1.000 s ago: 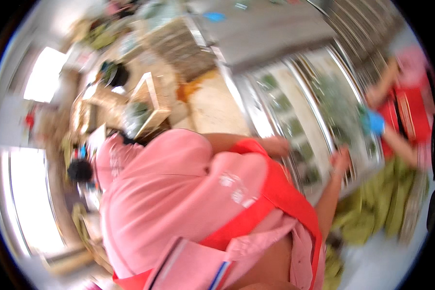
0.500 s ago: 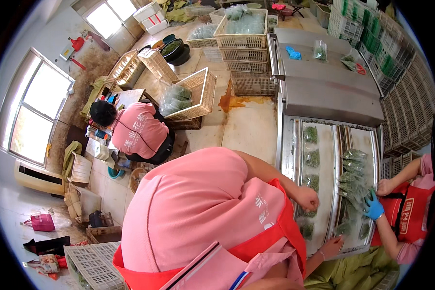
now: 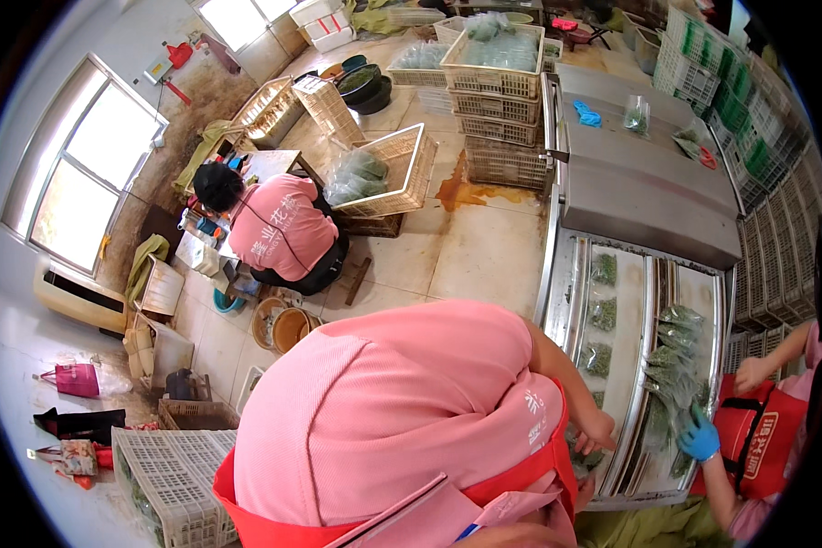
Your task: The person places small portions of green leafy vegetables into clear plastic bags and arranges them in rows on a stainless steel tray. They then transfer the filled bags into a white plastic basket.
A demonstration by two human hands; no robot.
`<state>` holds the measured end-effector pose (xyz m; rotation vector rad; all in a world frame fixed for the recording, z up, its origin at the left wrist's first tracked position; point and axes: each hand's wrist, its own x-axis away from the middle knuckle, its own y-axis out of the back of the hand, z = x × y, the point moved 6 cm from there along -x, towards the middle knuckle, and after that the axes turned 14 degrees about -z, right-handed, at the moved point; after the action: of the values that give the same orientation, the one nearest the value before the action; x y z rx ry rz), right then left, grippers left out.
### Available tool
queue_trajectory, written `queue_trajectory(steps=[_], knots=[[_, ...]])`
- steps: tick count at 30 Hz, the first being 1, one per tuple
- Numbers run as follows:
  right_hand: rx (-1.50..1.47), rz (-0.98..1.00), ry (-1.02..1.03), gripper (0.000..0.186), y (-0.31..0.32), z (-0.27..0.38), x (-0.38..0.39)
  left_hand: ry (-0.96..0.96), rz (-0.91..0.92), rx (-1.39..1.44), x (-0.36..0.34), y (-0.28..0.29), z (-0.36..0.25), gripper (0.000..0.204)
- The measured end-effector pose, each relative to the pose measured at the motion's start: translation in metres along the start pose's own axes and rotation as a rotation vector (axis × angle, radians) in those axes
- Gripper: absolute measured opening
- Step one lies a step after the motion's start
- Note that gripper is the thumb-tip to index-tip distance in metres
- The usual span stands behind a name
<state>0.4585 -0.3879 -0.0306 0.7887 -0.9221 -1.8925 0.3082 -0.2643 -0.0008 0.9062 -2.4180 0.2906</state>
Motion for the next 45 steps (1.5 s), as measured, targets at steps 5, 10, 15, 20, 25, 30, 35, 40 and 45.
queue_trajectory(steps=[5, 10, 15, 20, 25, 30, 35, 40, 45], knots=[[-0.167, 0.008, -0.082, 0.024, -0.037, -0.059, 0.005, 0.010, 0.028, -0.004, -0.003, -0.008, 0.012, 0.044], [-0.498, -0.133, -0.492, 0.032, -0.027, -0.062, 0.033, 0.158, -0.070, 0.189, -0.001, -0.006, 0.019, 0.029], [-1.176, 0.185, -1.220, 0.028, -0.005, 0.031, 0.043, 0.024, 0.048, 0.265, -0.020, -0.022, 0.032, 0.026], [-1.404, 0.202, -1.225, 0.018, -0.018, 0.024, 0.048, 0.085, 0.087, 0.213, -0.002, -0.010, 0.016, 0.033], [-1.349, 0.206, -1.093, 0.010, -0.005, 0.032, 0.026, 0.081, 0.089, -0.085, -0.018, 0.043, 0.017, 0.025], [-0.566, 0.160, -0.703, 0.011, -0.015, -0.020, 0.071, -0.195, 0.114, -0.903, 0.002, 0.003, 0.029, 0.022], [-0.077, 0.003, -0.504, 0.017, -0.006, -0.009, 0.078, -0.665, -0.001, -1.286, 0.029, -0.028, 0.011, 0.021], [-0.021, 0.043, -0.512, 0.018, -0.001, 0.001, 0.077, -1.238, 0.132, -1.224, 0.061, -0.050, 0.017, 0.032], [-0.225, -0.100, -0.617, 0.021, 0.004, 0.000, 0.092, -1.028, 0.097, -1.209, 0.053, -0.038, 0.031, 0.028]])
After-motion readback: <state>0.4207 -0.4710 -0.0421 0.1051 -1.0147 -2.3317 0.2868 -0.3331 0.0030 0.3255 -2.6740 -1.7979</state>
